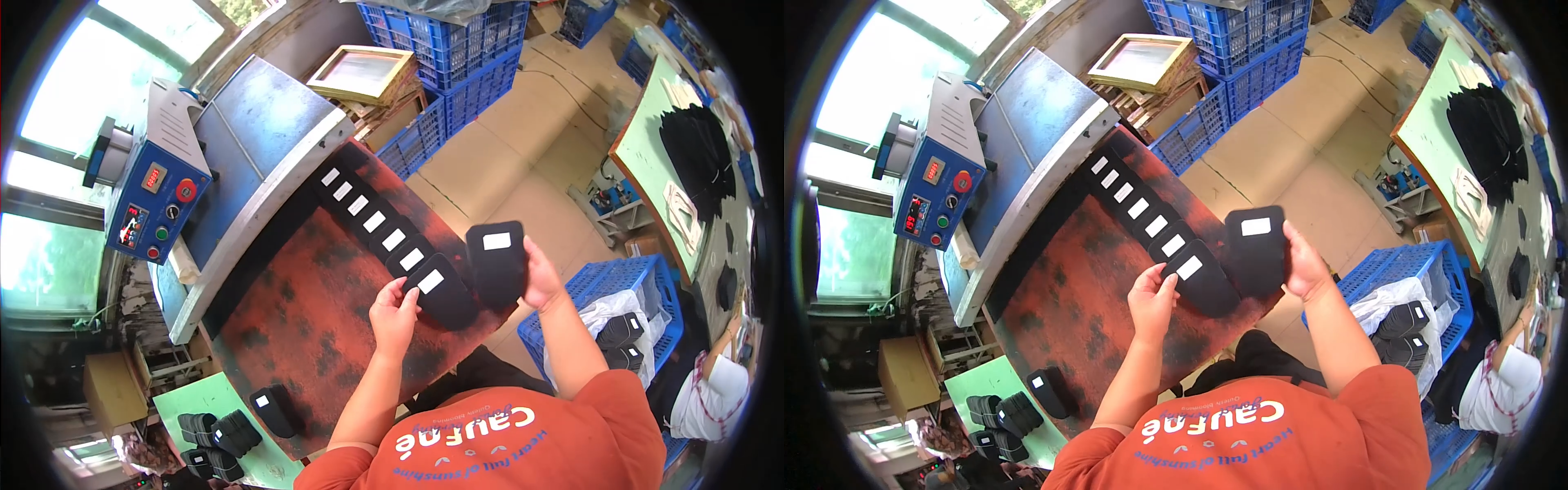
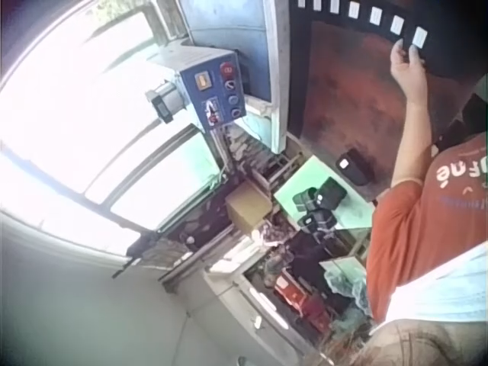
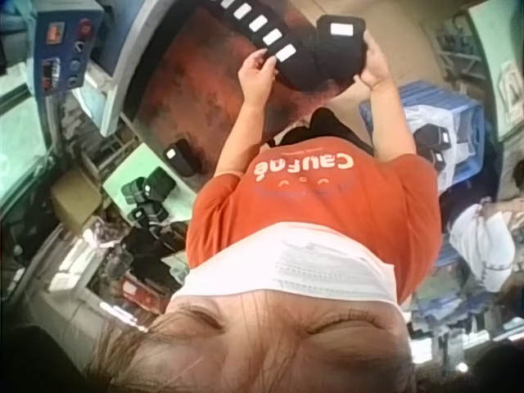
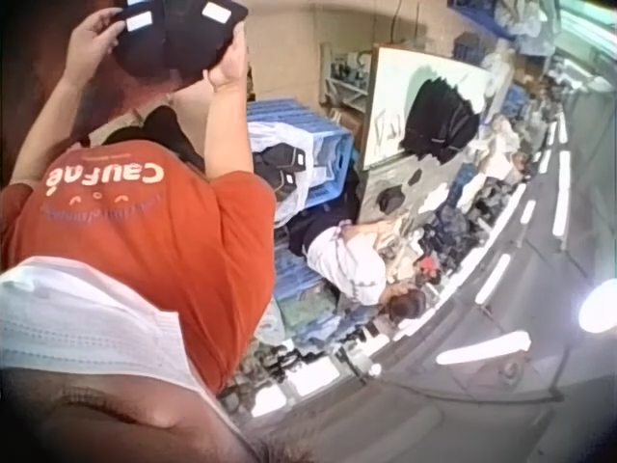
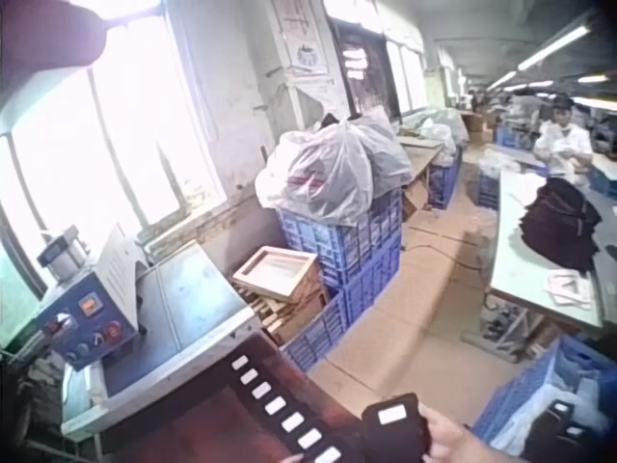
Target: Applying labels or decorative patches to shoe upper components using an industrial heat press machine and organizing the finished pieces.
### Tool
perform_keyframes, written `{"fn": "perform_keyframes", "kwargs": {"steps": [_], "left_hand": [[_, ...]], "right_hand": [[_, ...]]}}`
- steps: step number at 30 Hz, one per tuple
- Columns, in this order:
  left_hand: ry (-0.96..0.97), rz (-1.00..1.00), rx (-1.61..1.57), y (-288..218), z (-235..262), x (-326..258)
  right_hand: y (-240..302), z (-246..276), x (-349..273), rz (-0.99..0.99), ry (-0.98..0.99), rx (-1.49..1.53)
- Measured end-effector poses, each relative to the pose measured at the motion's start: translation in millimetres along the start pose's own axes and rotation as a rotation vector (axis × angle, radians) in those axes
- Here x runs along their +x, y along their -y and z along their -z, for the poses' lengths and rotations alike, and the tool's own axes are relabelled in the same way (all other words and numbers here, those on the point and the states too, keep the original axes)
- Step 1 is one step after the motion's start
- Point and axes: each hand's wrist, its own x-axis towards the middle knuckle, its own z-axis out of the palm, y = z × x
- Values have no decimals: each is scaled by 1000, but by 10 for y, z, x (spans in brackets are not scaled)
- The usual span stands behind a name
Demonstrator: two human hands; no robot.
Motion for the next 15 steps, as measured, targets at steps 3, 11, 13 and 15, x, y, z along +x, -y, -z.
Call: {"fn": "perform_keyframes", "kwargs": {"steps": [3, 11, 13, 15], "left_hand": [[-93, -438, 433, 165, 12, 85], [105, -487, 201, 23, -129, -281], [75, -584, 334, -17, -123, -350], [21, -834, 364, 40, -129, -363]], "right_hand": [[22, 51, -78, 55, -65, -29], [-479, -293, -279, 47, -46, -167], [-487, -285, -337, 53, 8, -180], [-529, -264, -382, 16, -23, -159]]}}
